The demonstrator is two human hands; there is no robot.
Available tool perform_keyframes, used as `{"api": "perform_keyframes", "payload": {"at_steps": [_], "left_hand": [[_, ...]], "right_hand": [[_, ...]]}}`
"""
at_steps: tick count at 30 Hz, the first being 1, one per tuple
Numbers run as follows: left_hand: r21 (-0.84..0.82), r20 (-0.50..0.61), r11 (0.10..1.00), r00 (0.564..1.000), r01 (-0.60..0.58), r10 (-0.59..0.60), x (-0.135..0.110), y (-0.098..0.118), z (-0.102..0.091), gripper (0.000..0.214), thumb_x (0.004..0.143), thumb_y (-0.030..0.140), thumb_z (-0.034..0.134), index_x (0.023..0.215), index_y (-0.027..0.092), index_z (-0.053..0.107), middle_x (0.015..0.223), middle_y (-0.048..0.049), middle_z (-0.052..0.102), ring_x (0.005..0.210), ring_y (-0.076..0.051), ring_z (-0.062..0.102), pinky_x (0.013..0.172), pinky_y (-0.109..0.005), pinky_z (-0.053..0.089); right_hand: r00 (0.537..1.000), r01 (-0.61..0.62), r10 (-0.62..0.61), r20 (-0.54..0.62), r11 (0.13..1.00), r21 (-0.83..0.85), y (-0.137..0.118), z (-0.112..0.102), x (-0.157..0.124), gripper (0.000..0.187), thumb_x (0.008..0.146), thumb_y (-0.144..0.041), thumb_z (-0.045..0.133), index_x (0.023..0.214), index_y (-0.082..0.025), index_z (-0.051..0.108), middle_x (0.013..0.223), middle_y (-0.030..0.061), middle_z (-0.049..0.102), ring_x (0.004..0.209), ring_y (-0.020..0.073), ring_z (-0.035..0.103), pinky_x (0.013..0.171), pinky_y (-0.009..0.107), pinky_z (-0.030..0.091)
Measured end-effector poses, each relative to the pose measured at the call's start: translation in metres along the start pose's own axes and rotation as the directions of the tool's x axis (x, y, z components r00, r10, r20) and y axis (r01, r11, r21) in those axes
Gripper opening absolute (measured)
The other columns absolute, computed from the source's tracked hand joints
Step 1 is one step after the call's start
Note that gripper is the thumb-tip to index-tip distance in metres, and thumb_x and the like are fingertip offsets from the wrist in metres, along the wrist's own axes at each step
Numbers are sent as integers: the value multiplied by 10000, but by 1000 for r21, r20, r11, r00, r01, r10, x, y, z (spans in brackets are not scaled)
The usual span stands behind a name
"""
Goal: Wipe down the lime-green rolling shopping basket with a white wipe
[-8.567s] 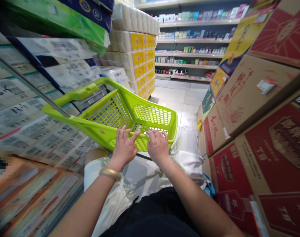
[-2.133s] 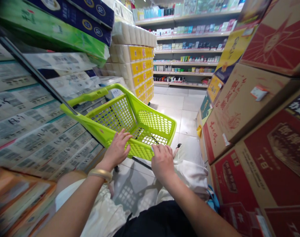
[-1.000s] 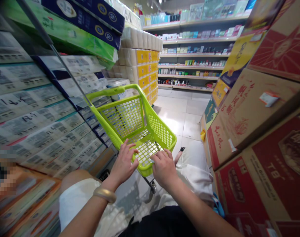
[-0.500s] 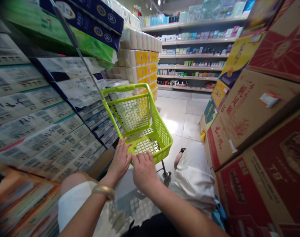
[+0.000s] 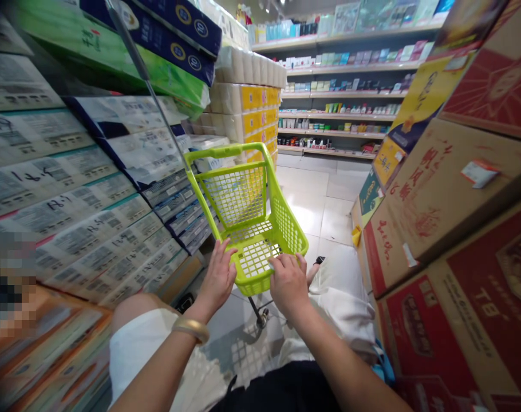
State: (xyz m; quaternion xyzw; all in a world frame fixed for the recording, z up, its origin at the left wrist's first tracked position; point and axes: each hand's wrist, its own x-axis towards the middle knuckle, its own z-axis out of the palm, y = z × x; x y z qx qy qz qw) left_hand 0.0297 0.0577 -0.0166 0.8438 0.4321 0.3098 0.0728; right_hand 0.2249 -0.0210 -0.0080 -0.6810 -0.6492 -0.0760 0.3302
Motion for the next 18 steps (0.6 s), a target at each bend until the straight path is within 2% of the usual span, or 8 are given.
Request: {"api": "perform_keyframes", "payload": {"at_steps": [3,6,9,11,13,16,18], "left_hand": [[-24,-21,1000,1000,9,-9,-5,-1,-1,401,942,177,335,1305,152,504,1569,-152,351,1528,-277,168,1213,-560,285],[-55,-30,998,999,19,-21,-8,-5,-3,408,923,156,346,1299,163,505,1570,-146,350,1529,-278,162,1213,-581,270],[-75,-20,997,999,24,-26,-8,-9,-5,394,926,167,343,1283,165,511,1565,-146,355,1529,-277,164,1217,-583,255],[-85,-20,996,999,31,-33,-8,-10,-6,393,932,175,333,1284,169,507,1564,-144,356,1528,-272,169,1220,-577,253],[-94,-22,995,999,43,-45,-8,-9,-8,399,932,172,331,1292,177,504,1567,-140,352,1528,-271,171,1223,-576,250],[-106,-26,993,998,60,-63,-8,-6,-8,408,922,155,341,1293,183,509,1569,-136,349,1528,-278,168,1226,-583,237],[-111,-28,991,997,72,-76,-9,-1,-6,413,924,159,353,1310,188,496,1576,-136,338,1529,-279,162,1228,-581,233]], "right_hand": [[999,20,-21,25,999,37,-26,5,-8,332,772,-51,549,1012,-229,694,958,37,682,952,202,575,1054,386,268],[992,95,-100,76,993,68,-58,11,-15,346,791,-76,569,1085,-230,670,1023,44,677,985,199,571,1063,392,266],[980,149,-158,122,986,80,-74,14,-19,368,812,-100,570,1147,-235,641,1073,43,673,1005,196,569,1085,410,243],[976,156,-168,138,984,90,-66,11,-17,363,805,-106,577,1130,-249,646,1063,28,676,1001,193,574,1090,413,233],[983,128,-138,122,988,88,-45,5,-14,352,789,-96,580,1090,-258,665,1043,16,681,999,190,580,1084,402,234],[998,19,-22,52,999,50,-10,-4,-8,362,785,-52,542,1054,-245,689,1024,23,687,997,187,587,1078,395,242],[999,-37,37,14,999,21,2,-6,-5,372,785,-39,521,1055,-226,696,1026,40,684,1009,195,580,1069,393,263]]}}
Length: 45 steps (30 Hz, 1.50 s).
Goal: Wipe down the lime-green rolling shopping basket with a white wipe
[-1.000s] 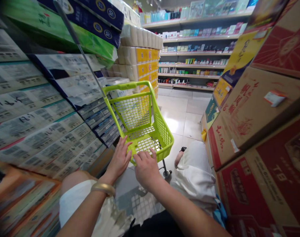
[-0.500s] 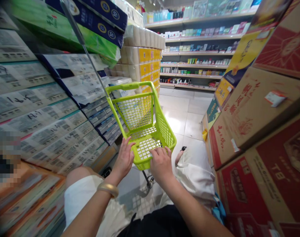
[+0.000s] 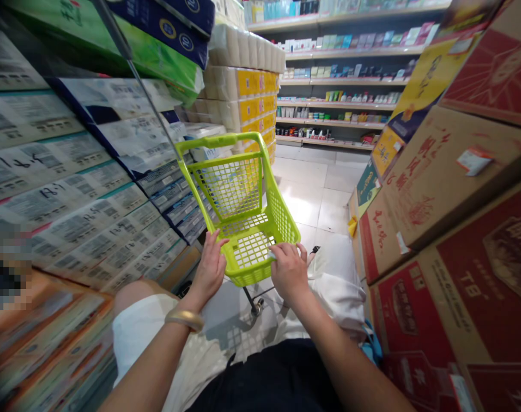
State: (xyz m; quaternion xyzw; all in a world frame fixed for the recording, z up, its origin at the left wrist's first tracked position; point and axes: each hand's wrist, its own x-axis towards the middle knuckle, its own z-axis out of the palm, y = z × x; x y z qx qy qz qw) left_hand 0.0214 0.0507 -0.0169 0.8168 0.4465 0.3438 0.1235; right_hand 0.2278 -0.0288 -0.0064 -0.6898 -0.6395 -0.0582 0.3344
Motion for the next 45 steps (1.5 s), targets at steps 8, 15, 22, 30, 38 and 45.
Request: {"api": "perform_keyframes", "payload": {"at_steps": [8,15,22,30,38,45], "left_hand": [[49,-72,999,997,16,-12,-5,11,15,563,878,100,397,1435,180,382,1641,-159,152,1537,-318,77,1219,-600,221],[1,-36,1000,999,-9,9,-10,9,16,611,849,52,390,1452,144,363,1645,-187,102,1534,-343,34,1210,-617,191],[-82,-38,996,999,-29,26,-15,3,13,644,829,34,399,1453,191,391,1665,-125,86,1537,-318,15,1219,-604,161],[-115,-29,993,999,-20,16,-3,-11,2,581,847,59,399,1409,197,451,1637,-112,231,1537,-271,108,1236,-560,193],[15,-181,996,980,83,-79,-2,0,6,355,955,233,411,1258,159,581,1599,-163,282,1512,-322,216,1215,-565,269],[88,-37,989,992,-115,119,-14,19,7,393,904,262,480,1283,174,541,1406,-154,470,1500,-334,198,1193,-605,295]], "right_hand": [[989,137,-142,49,987,83,-56,14,-14,362,765,-61,551,1066,-205,692,1000,64,662,984,226,539,1026,382,343],[971,207,-216,107,974,90,-58,10,-20,349,760,-59,560,1053,-206,679,988,63,647,927,224,517,891,357,393],[968,242,-248,45,965,102,-63,13,-30,390,758,-50,550,1101,-195,667,999,66,655,937,223,517,910,361,380],[979,200,-202,24,977,71,-40,13,-21,408,774,-59,548,1122,-235,666,1037,36,694,999,201,575,1067,388,255],[998,-15,11,-57,998,-61,9,3,0,395,778,-42,511,1084,-214,692,1039,61,693,1047,219,589,1084,424,228],[1000,29,-29,2,1000,3,-32,15,-2,364,780,-63,547,1084,-206,688,1033,76,679,1029,230,563,1073,403,274]]}}
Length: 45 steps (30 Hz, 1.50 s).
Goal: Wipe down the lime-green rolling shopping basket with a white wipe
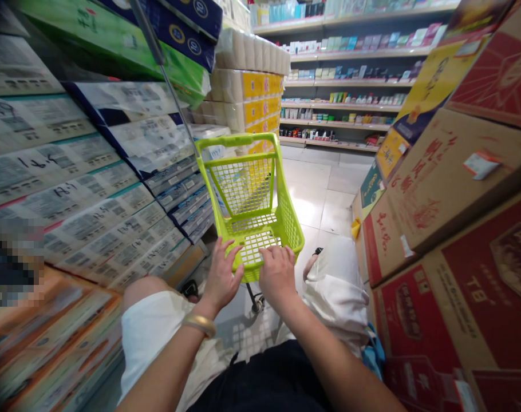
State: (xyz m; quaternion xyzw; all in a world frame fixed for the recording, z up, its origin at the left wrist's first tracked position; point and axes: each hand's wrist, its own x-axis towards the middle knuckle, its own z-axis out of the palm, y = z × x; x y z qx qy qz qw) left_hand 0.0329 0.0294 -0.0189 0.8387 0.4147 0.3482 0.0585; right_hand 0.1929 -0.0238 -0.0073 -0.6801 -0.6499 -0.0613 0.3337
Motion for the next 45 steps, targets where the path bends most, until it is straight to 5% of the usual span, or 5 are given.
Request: {"api": "perform_keyframes", "payload": {"at_steps": [6,15,25,37,45], "left_hand": [[16,134,997,988,-81,78,2,-9,-13,438,763,200,586,1198,172,537,1398,-151,470,1493,-357,192,1206,-594,280],[39,126,999,992,-11,6,3,-4,-12,390,706,137,620,1082,177,527,1410,-153,441,1494,-376,200,1199,-585,298],[18,59,1000,998,-24,23,2,-5,-5,348,731,70,583,1057,184,543,1392,-175,460,1490,-368,234,1172,-594,346],[47,107,999,994,16,-21,2,5,-7,354,687,51,623,1003,189,543,1413,-154,436,1497,-386,204,1190,-588,329],[28,74,999,997,18,-20,-1,3,-5,359,686,32,601,1001,192,538,1426,-152,416,1500,-381,196,1186,-595,329]], "right_hand": [[984,142,-149,100,987,70,-28,9,-7,386,846,-95,542,1190,-245,633,1124,57,682,1083,211,558,1090,396,229],[997,-69,67,-34,996,-56,46,-15,0,416,776,-43,507,1105,-225,684,1105,72,681,1098,231,566,1102,450,194],[982,133,-137,131,990,39,-45,12,-4,382,839,-90,540,1183,-213,649,1082,74,667,1000,215,548,991,367,353],[999,-49,49,-4,999,-23,33,-14,-1,395,788,-45,516,1092,-226,691,1062,56,689,1057,217,581,1094,431,212],[993,68,-72,96,997,37,-23,3,-8,422,779,-78,569,1159,-235,667,1072,66,667,1052,226,555,1079,396,268]]}}
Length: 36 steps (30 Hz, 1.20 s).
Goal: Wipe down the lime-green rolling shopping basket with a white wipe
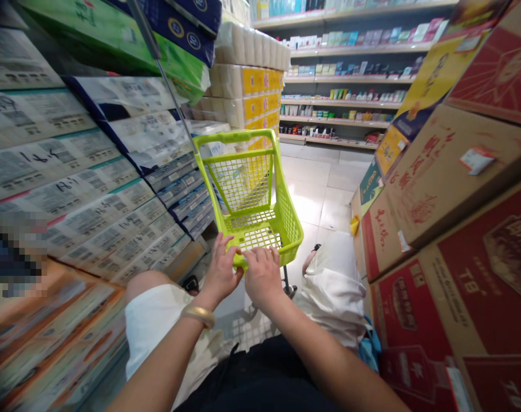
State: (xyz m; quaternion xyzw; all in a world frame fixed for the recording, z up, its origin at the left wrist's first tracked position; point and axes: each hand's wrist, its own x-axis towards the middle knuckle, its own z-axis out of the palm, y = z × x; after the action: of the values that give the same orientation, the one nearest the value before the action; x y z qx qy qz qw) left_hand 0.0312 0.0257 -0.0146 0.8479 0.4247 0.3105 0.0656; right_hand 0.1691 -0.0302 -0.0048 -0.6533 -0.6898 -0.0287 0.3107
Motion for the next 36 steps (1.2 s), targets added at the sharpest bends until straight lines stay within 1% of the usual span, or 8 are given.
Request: {"api": "perform_keyframes", "payload": {"at_steps": [4,10,13,16,20,23,32,36], "left_hand": [[2,1,1000,1000,-11,11,-1,-5,-3,357,689,33,595,999,201,540,1423,-145,417,1503,-369,195,1188,-591,332],[2,18,1000,1000,15,-15,0,-3,-4,342,673,32,614,964,204,562,1448,-137,415,1504,-375,191,1188,-593,327],[-2,20,1000,999,28,-28,1,-1,-3,325,679,34,611,955,198,563,1447,-141,412,1500,-385,196,1184,-599,328],[-2,7,1000,1000,29,-29,1,0,-1,346,657,19,609,954,194,569,1443,-146,410,1500,-390,190,1189,-602,318],[9,-1,1000,1000,8,-8,0,-3,-1,369,662,27,607,987,198,576,1428,-143,423,1497,-381,207,1184,-602,331],[11,8,1000,1000,-16,16,-1,-7,-3,370,678,50,606,1015,199,575,1417,-144,432,1495,-378,219,1178,-601,346],[17,29,1000,999,21,-22,0,-4,-6,317,679,47,604,950,206,559,1438,-136,411,1500,-378,199,1187,-583,336],[17,22,999,999,31,-31,0,-1,-5,316,676,40,601,942,206,561,1436,-134,409,1500,-376,199,1189,-585,333]], "right_hand": [[997,52,-53,48,999,14,-4,0,0,442,800,-88,569,1194,-275,647,1096,40,669,1054,204,569,1101,404,221],[991,-116,112,-73,992,-46,57,-22,5,364,791,-59,527,1040,-253,708,1027,40,692,1026,208,587,1086,434,200],[978,-176,167,-128,983,-60,72,-26,7,361,789,-50,509,1029,-231,709,1033,58,691,1047,219,583,1091,448,198],[977,-184,176,-119,982,-52,52,-17,7,351,788,-50,519,1026,-223,710,1022,69,681,1037,227,574,1078,434,233],[1000,-2,2,30,1000,-10,1,-1,4,388,799,-74,558,1127,-247,673,1072,53,667,1043,216,564,1096,420,222],[996,53,-54,77,998,16,-17,2,3,409,826,-104,566,1195,-269,632,1090,41,669,1046,209,570,1105,426,203],[989,-123,120,-82,992,-29,67,-26,5,364,785,-54,519,1030,-246,708,1040,44,697,1045,217,591,1097,452,184],[978,-185,178,-112,982,-47,60,-22,6,366,779,-52,515,1032,-228,712,1049,67,687,1053,227,581,1079,438,225]]}}
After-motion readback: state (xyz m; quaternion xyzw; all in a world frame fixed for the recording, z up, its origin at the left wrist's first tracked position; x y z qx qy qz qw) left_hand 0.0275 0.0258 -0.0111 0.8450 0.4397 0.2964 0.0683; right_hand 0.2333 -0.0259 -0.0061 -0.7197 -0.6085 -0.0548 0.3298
